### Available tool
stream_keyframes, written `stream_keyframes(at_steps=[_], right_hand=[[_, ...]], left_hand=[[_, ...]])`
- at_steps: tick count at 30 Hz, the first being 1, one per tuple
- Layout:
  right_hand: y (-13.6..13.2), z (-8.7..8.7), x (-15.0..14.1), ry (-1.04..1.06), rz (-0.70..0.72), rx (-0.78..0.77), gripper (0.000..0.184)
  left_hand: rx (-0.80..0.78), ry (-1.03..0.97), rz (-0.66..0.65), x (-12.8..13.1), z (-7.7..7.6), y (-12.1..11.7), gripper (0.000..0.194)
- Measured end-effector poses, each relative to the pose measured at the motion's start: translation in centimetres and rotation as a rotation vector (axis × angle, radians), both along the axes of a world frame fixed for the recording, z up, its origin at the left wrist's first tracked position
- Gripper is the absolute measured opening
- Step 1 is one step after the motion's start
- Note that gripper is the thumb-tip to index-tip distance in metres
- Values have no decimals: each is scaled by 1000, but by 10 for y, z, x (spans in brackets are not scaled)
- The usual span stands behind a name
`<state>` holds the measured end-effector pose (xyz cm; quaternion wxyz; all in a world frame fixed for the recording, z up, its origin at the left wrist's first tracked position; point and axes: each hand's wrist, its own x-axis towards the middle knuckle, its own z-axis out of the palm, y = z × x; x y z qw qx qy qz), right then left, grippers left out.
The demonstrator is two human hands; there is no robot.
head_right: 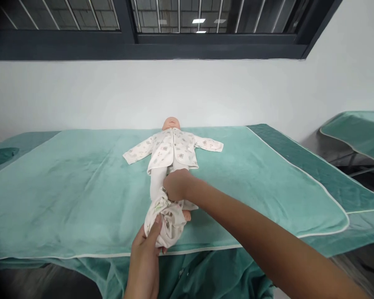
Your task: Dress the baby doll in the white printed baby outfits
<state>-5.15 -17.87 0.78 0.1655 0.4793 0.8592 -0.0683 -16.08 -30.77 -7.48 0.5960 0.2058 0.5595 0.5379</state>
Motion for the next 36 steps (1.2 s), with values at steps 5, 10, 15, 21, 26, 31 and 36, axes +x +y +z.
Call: stream_keyframes(at_steps=[5,10,15,21,26,31,36], right_hand=[[-4,-5,-6,9,11,43,17],[-4,-13,0,89,24,87,18],[-3,-19,2,137,-21,90,18],[0,-26,5,256,-57,111,16],[5,-30,9,280,-82,118,18],[8,-34,10,299,-115,101,22],[15,-36,17,392,-79,-16,28]], left_hand=[[90,204,-36,-29,-15,1,48],[124,394,-183,-51,-20,18,32],[168,519,-401,-64,-10,36,22],[213,598,-586,-81,-5,66,9],[390,738,-631,-92,2,104,7],[430,613,-520,-96,-6,121,12],[406,519,-556,-100,-16,111,13]])
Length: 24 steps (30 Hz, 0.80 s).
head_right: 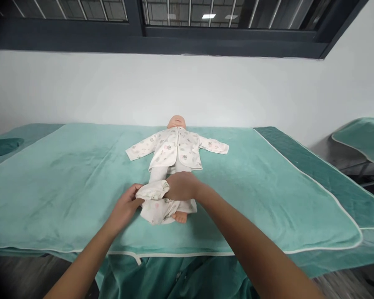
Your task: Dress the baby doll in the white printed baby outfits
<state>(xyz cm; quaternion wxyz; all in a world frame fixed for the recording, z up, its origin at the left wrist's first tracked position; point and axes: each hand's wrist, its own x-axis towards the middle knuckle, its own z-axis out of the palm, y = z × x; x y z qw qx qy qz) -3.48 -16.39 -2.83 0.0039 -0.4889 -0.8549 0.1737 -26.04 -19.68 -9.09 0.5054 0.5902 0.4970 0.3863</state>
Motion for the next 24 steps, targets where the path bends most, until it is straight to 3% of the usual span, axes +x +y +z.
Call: stream_keyframes(at_steps=[4,8,11,14,18,24], right_hand=[[1,6,7,75,26,-121,21],[-2,11,14,235,43,-202,13],[-1,12,20,398,71,-337,17],[1,12,24,511,112,-507,25],[2,10,20,344,78,-361,29],[0,0,7,163,41,-126,26]], left_hand=[[-86,-46,-76,4,8,-20,16],[-197,-216,-166,11,18,-37,34],[-170,-235,-224,10,17,-35,43],[-104,-145,-170,4,9,-20,34],[-21,-81,-8,0,-2,3,21],[157,-194,261,13,-8,18,22]])
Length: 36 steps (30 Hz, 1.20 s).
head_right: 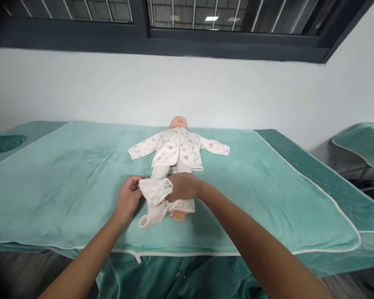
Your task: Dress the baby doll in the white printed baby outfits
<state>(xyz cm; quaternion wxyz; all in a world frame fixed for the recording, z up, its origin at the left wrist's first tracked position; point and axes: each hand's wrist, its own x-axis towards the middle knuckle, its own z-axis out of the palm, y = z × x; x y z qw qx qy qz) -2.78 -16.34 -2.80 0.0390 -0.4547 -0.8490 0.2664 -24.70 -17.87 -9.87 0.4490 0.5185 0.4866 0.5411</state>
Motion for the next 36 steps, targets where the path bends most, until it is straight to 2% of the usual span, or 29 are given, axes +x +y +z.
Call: stream_keyframes(at_steps=[4,7,10,12,13,17,20,22,28,36], right_hand=[[1,-11,-8,-87,-82,168,20],[2,-17,-12,-101,-149,251,21],[2,-20,-14,-79,-172,306,20],[2,-21,-13,-47,-182,308,19],[2,-21,-12,-27,-184,301,19],[3,-21,-7,68,-172,222,20],[4,-18,-3,190,-173,107,15],[3,-14,-2,251,-181,53,11],[-1,-5,2,306,-166,-28,8],[4,-9,2,322,-94,75,9]], left_hand=[[21,43,65,8,-4,-2,21],[-23,113,120,10,-9,-10,25],[-32,181,225,8,-12,-25,28],[29,268,236,6,-12,-40,21],[61,321,185,5,-11,-48,20],[91,504,-180,4,-3,-76,23],[47,576,-256,7,1,-82,21],[44,584,-266,8,1,-79,21],[166,546,-373,-1,-3,-61,25],[70,524,-173,-5,5,-11,20]])
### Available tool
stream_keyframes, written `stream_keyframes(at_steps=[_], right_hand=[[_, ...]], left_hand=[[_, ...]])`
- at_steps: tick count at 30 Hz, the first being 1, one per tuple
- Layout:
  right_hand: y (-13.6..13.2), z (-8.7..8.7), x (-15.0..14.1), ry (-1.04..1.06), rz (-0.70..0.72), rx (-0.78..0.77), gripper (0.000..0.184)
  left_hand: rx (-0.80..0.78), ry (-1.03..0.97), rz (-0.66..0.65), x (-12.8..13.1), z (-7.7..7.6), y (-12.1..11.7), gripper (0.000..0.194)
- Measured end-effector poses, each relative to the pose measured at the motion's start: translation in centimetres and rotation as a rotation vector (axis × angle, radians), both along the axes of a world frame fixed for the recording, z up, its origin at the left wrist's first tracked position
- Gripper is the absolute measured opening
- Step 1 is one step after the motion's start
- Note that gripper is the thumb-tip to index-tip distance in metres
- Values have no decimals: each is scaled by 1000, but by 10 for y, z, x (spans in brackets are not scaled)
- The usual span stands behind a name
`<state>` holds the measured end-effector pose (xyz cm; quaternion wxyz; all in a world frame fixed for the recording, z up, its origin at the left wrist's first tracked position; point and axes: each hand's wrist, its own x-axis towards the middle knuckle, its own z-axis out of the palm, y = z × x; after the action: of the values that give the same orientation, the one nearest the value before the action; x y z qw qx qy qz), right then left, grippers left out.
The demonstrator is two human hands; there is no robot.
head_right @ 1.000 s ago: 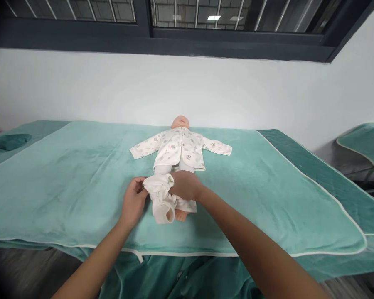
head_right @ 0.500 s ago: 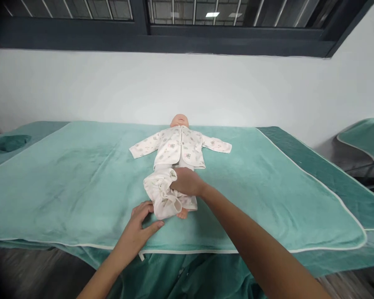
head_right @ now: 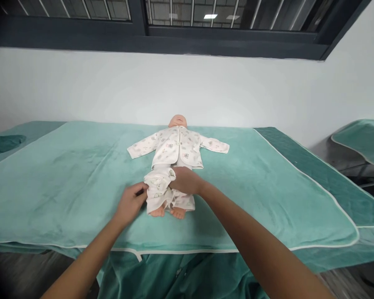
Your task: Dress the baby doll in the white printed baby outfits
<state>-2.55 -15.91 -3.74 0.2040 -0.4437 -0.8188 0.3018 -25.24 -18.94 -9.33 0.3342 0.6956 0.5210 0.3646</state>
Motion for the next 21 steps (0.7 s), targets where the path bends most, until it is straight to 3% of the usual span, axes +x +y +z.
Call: stream_keyframes(at_steps=[4,9,12,16,19,21], right_hand=[[2,0,-3,-10,-60,14,9],[4,-3,-8,10,-110,39,12],[2,-7,-11,21,-154,69,15],[-12,-8,-11,-16,-209,79,12],[-29,-2,-3,42,-248,-6,15],[-37,5,7,219,-226,-91,20]], left_hand=[[80,136,131,7,-3,13,24],[181,309,235,14,-16,-1,12],[90,140,193,9,-21,-9,9],[-116,-331,142,-7,-18,-8,18],[-195,-476,207,-12,-7,-3,27],[-222,-503,223,-9,6,5,33]])
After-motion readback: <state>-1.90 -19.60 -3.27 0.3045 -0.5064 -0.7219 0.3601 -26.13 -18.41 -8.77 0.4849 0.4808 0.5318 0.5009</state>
